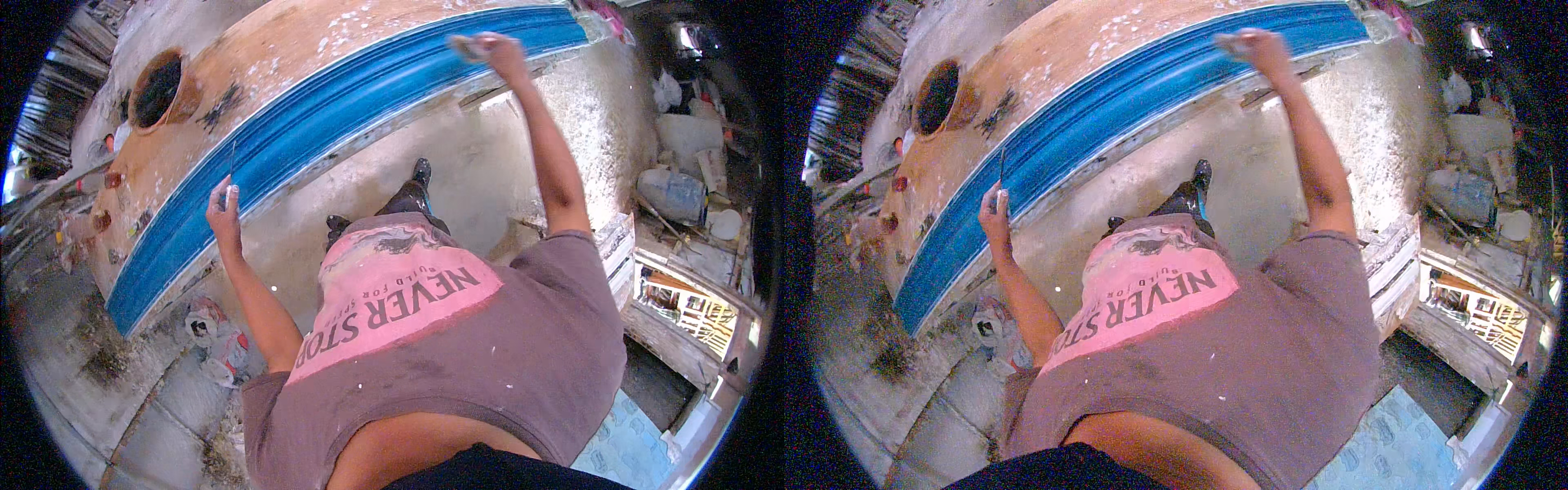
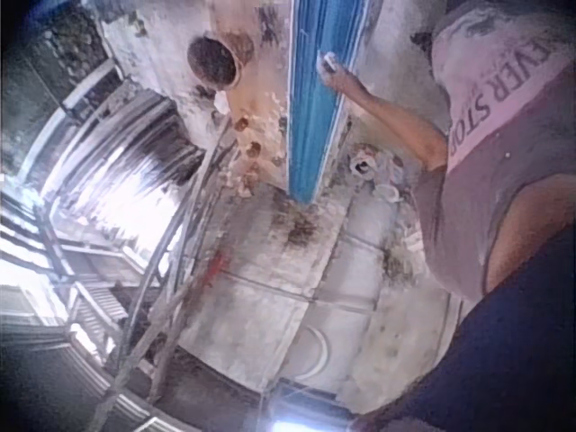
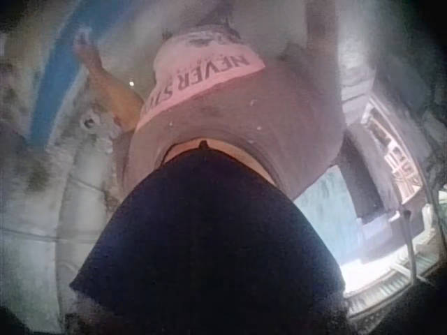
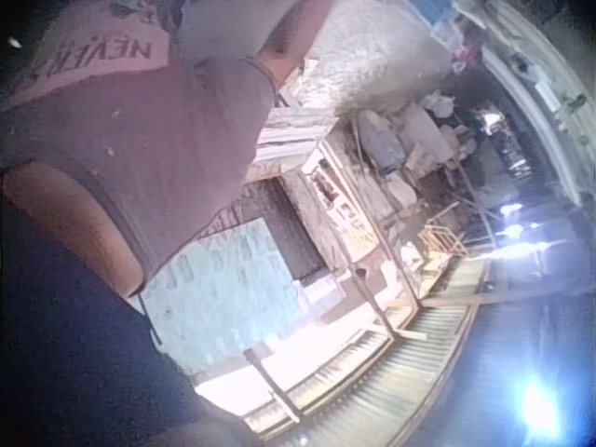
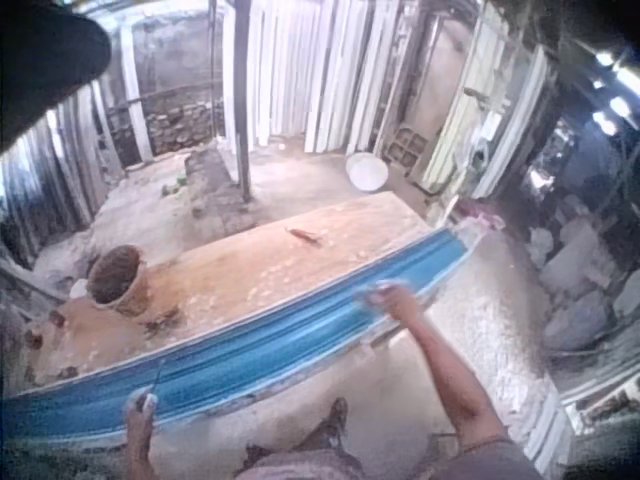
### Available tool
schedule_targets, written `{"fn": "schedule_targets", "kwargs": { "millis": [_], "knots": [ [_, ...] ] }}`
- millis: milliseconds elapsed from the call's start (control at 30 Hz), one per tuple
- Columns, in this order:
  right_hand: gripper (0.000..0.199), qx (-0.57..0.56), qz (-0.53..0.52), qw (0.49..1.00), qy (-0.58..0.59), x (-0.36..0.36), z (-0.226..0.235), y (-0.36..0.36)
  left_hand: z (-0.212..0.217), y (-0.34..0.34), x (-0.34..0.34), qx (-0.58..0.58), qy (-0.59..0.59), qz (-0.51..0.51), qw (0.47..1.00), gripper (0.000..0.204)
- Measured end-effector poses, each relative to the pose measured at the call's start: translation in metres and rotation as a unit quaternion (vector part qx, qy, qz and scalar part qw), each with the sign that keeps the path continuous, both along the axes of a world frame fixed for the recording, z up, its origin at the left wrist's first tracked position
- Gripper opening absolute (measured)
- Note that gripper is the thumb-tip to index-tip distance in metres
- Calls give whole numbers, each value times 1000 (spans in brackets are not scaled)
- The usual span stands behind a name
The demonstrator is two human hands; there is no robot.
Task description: The person paints a long, curved wooden piece with blue paint using a brush. They repeatedly dip the brush into a container of paint and apply it to the surface of the wood, working along its length.
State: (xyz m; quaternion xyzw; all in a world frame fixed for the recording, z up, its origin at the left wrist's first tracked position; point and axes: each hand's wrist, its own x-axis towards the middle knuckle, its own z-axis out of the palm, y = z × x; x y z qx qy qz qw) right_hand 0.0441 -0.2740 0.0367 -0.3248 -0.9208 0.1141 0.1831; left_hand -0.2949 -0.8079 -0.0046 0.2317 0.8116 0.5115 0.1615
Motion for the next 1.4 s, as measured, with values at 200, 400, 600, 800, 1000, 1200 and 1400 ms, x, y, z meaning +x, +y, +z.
{"fn": "schedule_targets", "kwargs": {
  "millis": [200, 400, 600, 800, 1000, 1200, 1400],
  "knots": [
    [26, -244, 279, 928, 23, -45, -38, -105, 21, 116, 46, 4, -25, 43, 999, 31],
    [22, -69, 122, 990, 8, 128, -57, 179, 38, 206, 86, 25, -18, 50, 998, 33],
    [14, 89, -118, 987, 67, 125, -5, 242, 36, 275, 115, 23, -62, 55, 996, 36],
    [22, -291, 115, 942, 124, 2, -48, 48, 9, 345, 77, 19, -102, -2, 995, 33],
    [20, -265, -153, 915, 264, 151, -63, 224, 13, 433, 87, 74, -70, -29, 994, 31],
    [17, -43, -113, 983, 138, 184, -22, 308, 0, 488, 119, 42, -117, -53, 991, 31],
    [20, -347, 146, 924, 64, 168, -29, 276, 7, 572, 172, 48, -120, -2, 992, 28]
  ]
}}
